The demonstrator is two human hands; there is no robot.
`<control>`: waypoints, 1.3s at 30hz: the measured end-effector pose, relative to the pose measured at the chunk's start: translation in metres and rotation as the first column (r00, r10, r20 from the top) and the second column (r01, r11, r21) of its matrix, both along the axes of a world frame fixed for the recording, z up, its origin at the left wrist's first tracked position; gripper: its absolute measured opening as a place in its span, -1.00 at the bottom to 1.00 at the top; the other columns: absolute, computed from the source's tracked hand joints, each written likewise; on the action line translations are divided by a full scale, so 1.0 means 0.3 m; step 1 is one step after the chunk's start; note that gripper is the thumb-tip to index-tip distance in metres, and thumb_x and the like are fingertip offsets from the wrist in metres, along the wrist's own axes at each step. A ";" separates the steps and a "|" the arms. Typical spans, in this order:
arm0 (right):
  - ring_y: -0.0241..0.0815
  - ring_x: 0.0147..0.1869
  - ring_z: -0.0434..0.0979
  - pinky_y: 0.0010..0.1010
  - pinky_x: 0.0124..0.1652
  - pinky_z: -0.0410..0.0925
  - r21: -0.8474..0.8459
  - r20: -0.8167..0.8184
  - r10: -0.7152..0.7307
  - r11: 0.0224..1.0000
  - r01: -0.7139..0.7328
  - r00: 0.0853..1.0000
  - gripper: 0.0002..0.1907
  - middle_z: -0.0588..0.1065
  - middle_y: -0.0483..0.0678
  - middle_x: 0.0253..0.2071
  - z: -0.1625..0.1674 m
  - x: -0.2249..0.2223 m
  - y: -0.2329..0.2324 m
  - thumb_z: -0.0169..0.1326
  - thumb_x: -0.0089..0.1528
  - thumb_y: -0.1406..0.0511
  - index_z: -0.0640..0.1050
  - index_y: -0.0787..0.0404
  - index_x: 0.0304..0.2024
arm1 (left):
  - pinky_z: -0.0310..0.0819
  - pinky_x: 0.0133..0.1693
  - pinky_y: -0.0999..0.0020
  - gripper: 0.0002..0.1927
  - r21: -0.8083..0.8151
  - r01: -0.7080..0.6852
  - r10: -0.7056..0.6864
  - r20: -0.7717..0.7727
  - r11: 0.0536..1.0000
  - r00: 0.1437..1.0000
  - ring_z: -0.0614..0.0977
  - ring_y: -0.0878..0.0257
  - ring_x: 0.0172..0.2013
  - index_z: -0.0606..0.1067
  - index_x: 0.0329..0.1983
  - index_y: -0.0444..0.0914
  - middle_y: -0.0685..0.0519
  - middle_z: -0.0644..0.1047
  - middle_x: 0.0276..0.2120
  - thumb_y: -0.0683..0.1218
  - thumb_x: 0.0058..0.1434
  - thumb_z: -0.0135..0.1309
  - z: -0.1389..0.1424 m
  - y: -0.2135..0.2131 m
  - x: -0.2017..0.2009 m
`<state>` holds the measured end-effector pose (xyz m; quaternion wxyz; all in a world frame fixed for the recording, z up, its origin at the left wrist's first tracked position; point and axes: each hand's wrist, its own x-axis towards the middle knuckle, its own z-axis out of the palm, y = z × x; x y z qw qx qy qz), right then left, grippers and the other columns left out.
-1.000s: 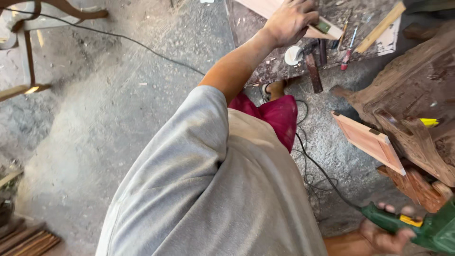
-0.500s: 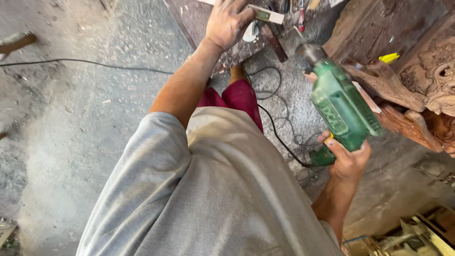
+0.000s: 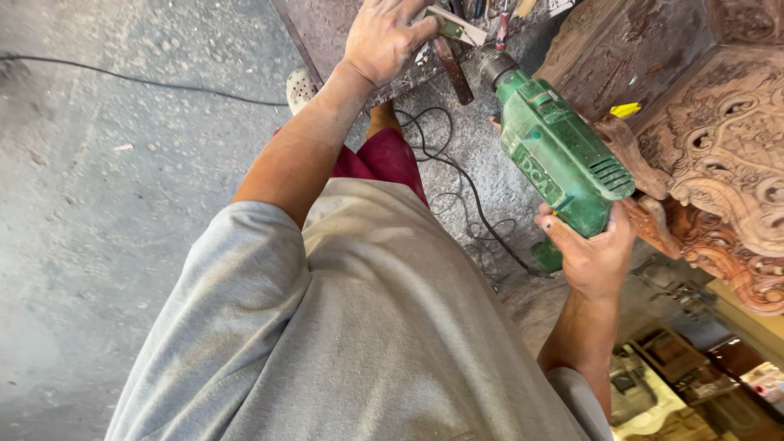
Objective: The person holds a wooden cabinet door panel and positions a metal hinge on its edge, then uses a green electric drill to drive screws and secure the hinge. They reposition the panel and the hinge, drill additional screws, and handle the door and hinge parts repeatedly while working at a cluttered work table.
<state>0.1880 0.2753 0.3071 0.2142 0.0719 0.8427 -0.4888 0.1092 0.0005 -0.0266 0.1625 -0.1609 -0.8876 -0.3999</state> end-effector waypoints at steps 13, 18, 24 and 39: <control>-0.19 -0.12 0.61 -0.37 -0.08 0.55 0.023 0.017 -0.023 0.999 0.022 1.000 -0.56 0.54 0.06 -0.09 0.055 -0.004 -0.030 0.20 0.27 0.61 0.42 0.48 0.18 | 0.43 -0.14 0.12 -0.76 -0.045 -0.024 0.025 0.019 0.999 1.000 0.55 0.07 -0.03 0.58 0.01 -0.05 0.10 0.51 -0.06 -0.05 0.29 0.10 0.010 0.017 0.003; -0.20 -0.05 0.62 -0.35 -0.02 0.56 0.081 0.010 -0.028 0.996 0.027 1.000 -0.53 0.54 0.04 -0.02 0.088 -0.012 -0.061 0.21 0.26 0.57 0.38 0.46 0.18 | 0.46 -0.18 0.16 -0.81 -0.083 -0.069 0.066 -0.033 0.994 0.997 0.59 0.12 -0.07 0.57 -0.04 -0.03 0.13 0.52 -0.12 -0.02 0.28 0.14 0.025 0.021 0.001; -0.21 -0.09 0.61 -0.39 -0.05 0.52 0.183 0.031 -0.009 0.983 0.004 0.999 -0.56 0.57 0.05 -0.09 0.127 -0.020 -0.098 0.20 0.27 0.57 0.40 0.46 0.18 | 0.47 -0.27 0.21 -0.84 -0.058 -0.069 0.070 0.013 0.996 0.997 0.59 0.16 -0.14 0.57 -0.07 -0.04 0.14 0.53 -0.19 -0.07 0.30 0.15 0.053 0.018 0.003; -0.21 -0.05 0.63 -0.38 -0.04 0.55 0.168 0.025 -0.010 0.986 0.005 1.000 -0.53 0.56 0.04 -0.05 0.165 0.000 -0.090 0.19 0.25 0.57 0.39 0.44 0.19 | 0.50 -0.45 0.26 -0.83 -0.017 -0.084 0.085 0.048 0.996 0.995 0.64 0.19 -0.43 0.57 -0.07 0.00 0.13 0.57 -0.45 -0.09 0.28 0.12 0.052 0.039 0.003</control>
